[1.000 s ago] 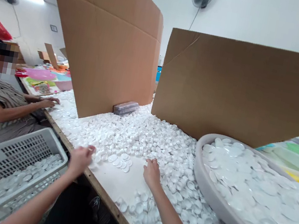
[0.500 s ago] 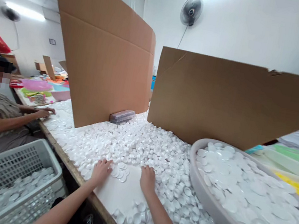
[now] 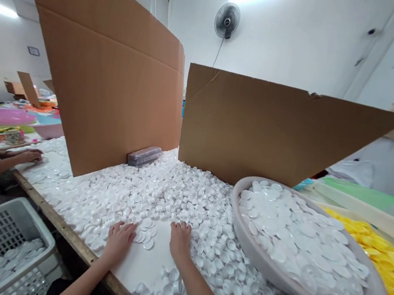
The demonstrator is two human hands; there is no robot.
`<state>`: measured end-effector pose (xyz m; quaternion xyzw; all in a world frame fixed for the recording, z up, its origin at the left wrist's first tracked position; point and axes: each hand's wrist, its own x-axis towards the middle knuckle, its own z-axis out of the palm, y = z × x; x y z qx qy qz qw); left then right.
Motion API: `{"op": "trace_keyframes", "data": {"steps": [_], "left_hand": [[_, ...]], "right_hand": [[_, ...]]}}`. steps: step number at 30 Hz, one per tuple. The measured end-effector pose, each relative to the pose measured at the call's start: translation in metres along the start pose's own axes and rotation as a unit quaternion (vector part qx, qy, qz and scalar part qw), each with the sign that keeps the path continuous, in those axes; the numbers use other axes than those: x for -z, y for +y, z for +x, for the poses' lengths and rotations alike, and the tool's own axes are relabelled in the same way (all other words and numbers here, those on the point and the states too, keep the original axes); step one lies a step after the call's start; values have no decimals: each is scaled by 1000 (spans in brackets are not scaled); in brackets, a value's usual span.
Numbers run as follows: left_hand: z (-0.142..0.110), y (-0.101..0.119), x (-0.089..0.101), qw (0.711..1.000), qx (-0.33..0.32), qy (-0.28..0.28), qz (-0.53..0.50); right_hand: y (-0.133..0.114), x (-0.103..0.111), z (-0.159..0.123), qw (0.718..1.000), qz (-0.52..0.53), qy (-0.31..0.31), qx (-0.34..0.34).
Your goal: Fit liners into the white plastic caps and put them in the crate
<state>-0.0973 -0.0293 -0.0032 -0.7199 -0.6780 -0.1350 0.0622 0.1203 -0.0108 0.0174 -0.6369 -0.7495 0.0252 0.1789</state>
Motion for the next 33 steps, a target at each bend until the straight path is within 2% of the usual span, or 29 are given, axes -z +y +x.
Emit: {"op": "trace_keyframes", "data": {"steps": [2, 5, 9, 12, 16, 19, 24, 30, 33], "left_hand": [[1, 3, 1, 1000, -12, -2, -5], [3, 6, 7, 1000, -6, -7, -7], [3, 11, 22, 999, 14, 15, -30], [-4, 20, 35, 997, -9, 34, -71], [-15, 47, 37, 979, -111, -27, -169], [-17, 66, 26, 961, -135, -67, -231], [-17, 76, 9, 947, -112, -106, -280], [-29, 73, 4, 942, -54, -118, -309], [-31, 74, 0, 923, 3, -119, -365]], "right_hand": [[-3, 3, -3, 997, 76, 5, 2], [-10, -2, -14, 976, 209, -51, 12], [-14, -15, -28, 945, 290, -138, -57], [-9, -18, -30, 919, 332, -191, -96], [3, -13, -24, 886, 386, -222, -127], [10, -9, -21, 867, 411, -234, -155], [10, -9, -23, 843, 436, -281, -143], [1, -14, -22, 849, 437, -250, -159], [-2, -15, -21, 851, 427, -246, -181]]}}
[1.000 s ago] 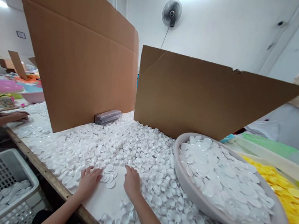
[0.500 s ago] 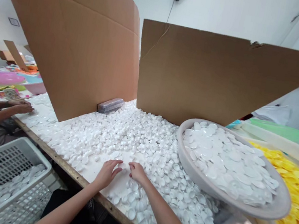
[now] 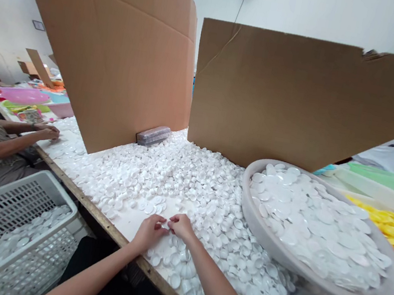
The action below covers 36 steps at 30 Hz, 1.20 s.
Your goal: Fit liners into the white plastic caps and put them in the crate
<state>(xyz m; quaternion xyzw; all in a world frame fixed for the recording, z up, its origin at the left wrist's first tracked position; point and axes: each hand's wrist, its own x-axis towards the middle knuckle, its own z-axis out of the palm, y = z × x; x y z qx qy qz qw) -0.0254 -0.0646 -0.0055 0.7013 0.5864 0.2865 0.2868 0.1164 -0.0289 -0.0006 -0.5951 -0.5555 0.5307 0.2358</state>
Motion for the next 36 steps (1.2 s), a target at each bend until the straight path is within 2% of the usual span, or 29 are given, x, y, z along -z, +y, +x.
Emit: {"op": "trace_keyframes", "data": {"steps": [4, 9, 12, 16, 19, 24, 30, 33, 36], "left_hand": [[1, -3, -5, 998, 30, 16, -59], [-3, -2, -1, 1000, 8, 8, -26], [5, 4, 7, 999, 39, -16, -21], [32, 18, 12, 982, 110, -44, 147], [49, 27, 6, 972, 107, -49, 204], [52, 28, -9, 963, 43, -22, 267], [48, 19, -15, 960, 36, 14, 276], [48, 19, -16, 963, 26, 36, 267], [48, 20, -14, 963, 11, 74, 257]], "right_hand": [[-2, -6, -4, 1000, -5, 16, -18], [-5, -12, -7, 994, 47, 39, -92], [-5, -12, -9, 992, 53, 41, -111], [-6, -12, -10, 993, 44, 51, -96], [-5, -10, -9, 994, 34, 52, -92], [-1, 2, -4, 994, 36, -9, -102], [-9, 14, 13, 979, -57, -138, -140], [-13, 17, 15, 974, -118, -146, -130], [-14, 17, 11, 974, -137, -140, -117]]}}
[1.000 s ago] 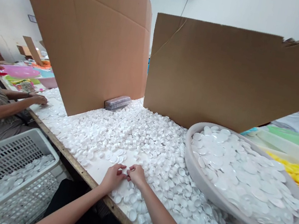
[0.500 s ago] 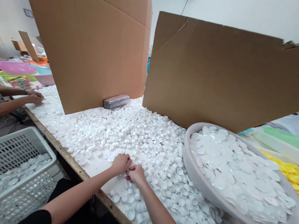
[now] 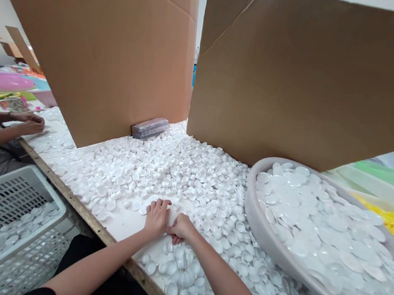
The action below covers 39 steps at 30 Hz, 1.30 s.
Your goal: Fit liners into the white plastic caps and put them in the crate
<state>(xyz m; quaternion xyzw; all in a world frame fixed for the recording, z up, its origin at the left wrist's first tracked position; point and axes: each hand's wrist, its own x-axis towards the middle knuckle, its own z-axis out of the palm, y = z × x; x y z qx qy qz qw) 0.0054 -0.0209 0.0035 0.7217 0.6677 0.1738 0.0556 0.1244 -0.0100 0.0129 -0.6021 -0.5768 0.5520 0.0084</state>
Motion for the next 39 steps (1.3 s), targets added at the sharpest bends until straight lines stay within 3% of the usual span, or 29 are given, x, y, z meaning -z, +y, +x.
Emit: {"op": "trace_keyframes", "data": {"steps": [3, 7, 9, 11, 13, 15, 16, 17, 19, 21, 22, 24, 27, 29, 31, 34, 39], "left_hand": [[-1, 1, 5, 1000, -28, 10, 1], [-5, 6, 14, 994, -91, -63, 1], [-7, 3, 26, 990, -113, -83, 0], [-9, -12, 50, 993, -87, -79, -2], [-14, -47, 88, 998, -5, -65, -4], [-24, -100, 134, 995, 88, -32, 15], [-31, -130, 158, 986, 154, 17, 55], [-39, -160, 180, 968, 219, 64, 101], [-54, -209, 213, 923, 309, 103, 204], [-64, -233, 227, 891, 331, 111, 291], [-66, -233, 225, 893, 314, 108, 303], [-63, -214, 206, 932, 245, 79, 257], [-44, -158, 150, 985, 114, -19, 127], [-29, -123, 110, 992, 62, -65, 91], [-19, -99, 76, 992, 58, -58, 96], [-15, -84, 46, 993, 56, -33, 97], [-19, -88, 34, 998, 19, -21, 56]], "right_hand": [[-2, -5, -6, 999, -17, 28, 22], [-8, -14, -17, 984, -113, 102, 89], [-11, -14, -23, 972, -155, 112, 138], [-14, -8, -30, 971, -154, 84, 160], [-16, 3, -35, 976, -129, 74, 156], [-18, 15, -35, 972, -120, 128, 158], [-19, 21, -33, 964, -123, 170, 163], [-19, 26, -29, 954, -128, 212, 168], [-19, 30, -19, 934, -144, 281, 168], [-19, 27, -7, 918, -169, 326, 150], [-19, 23, -2, 912, -182, 341, 136], [-21, 14, 7, 905, -203, 358, 105], [-24, 4, 13, 903, -223, 356, 91], [-23, 4, 13, 900, -239, 348, 109], [-17, 7, 12, 898, -255, 329, 141], [-3, 12, 9, 897, -265, 303, 184], [10, 0, 3, 896, -269, 285, 210]]}}
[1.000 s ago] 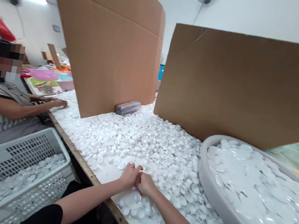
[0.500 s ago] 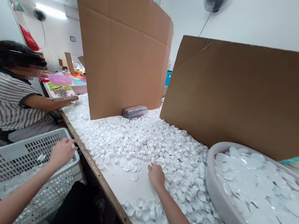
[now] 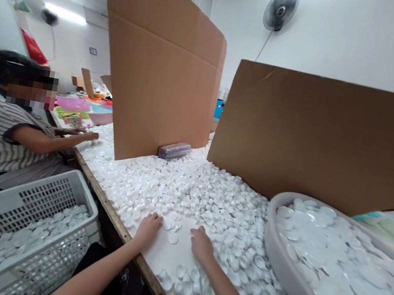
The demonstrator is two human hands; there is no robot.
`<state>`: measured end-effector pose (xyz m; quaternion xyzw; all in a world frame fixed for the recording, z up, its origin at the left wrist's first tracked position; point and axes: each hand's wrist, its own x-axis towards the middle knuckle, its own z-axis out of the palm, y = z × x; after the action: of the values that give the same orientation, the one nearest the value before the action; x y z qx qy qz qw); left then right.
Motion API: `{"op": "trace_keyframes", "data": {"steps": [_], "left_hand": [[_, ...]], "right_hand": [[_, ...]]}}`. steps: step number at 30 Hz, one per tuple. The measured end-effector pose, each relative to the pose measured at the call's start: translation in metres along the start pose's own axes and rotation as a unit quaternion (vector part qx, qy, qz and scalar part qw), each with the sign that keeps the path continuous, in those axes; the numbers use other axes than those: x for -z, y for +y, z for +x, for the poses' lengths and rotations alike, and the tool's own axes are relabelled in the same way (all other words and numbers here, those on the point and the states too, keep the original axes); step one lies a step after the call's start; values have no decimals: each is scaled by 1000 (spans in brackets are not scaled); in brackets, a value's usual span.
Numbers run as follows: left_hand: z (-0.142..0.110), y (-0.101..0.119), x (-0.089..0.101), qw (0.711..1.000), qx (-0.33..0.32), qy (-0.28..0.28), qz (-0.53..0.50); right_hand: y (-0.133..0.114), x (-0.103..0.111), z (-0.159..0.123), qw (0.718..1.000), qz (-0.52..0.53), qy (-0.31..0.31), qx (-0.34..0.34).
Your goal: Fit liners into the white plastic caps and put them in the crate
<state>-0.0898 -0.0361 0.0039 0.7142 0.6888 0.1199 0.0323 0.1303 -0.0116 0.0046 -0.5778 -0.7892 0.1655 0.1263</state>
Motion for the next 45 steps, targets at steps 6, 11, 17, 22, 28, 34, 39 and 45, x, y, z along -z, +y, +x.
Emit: {"op": "trace_keyframes", "data": {"steps": [6, 11, 17, 22, 28, 34, 39, 45], "left_hand": [[1, -3, 0, 986, 41, 42, -154], [-2, 10, 5, 942, 14, 54, -332], [0, 50, -2, 906, 21, -83, -416], [3, 66, -19, 945, 4, -98, -311], [9, 61, -18, 953, -27, -142, -267], [32, 80, -2, 980, -50, -74, -177], [30, 94, -14, 996, -51, -29, -61], [25, 88, -23, 996, -39, -32, -69]], "right_hand": [[-23, -9, -14, 998, 50, 32, 5], [-28, -11, -29, 992, 114, 60, 11], [-15, 5, -29, 981, 192, 16, -27], [-9, 5, -17, 892, 388, -155, -174], [-14, -8, -10, 859, 432, -120, -246], [-21, -6, -5, 874, 381, -124, -274], [-11, 0, -1, 880, 344, -210, -250], [-8, 15, 15, 884, 242, -333, -220]]}}
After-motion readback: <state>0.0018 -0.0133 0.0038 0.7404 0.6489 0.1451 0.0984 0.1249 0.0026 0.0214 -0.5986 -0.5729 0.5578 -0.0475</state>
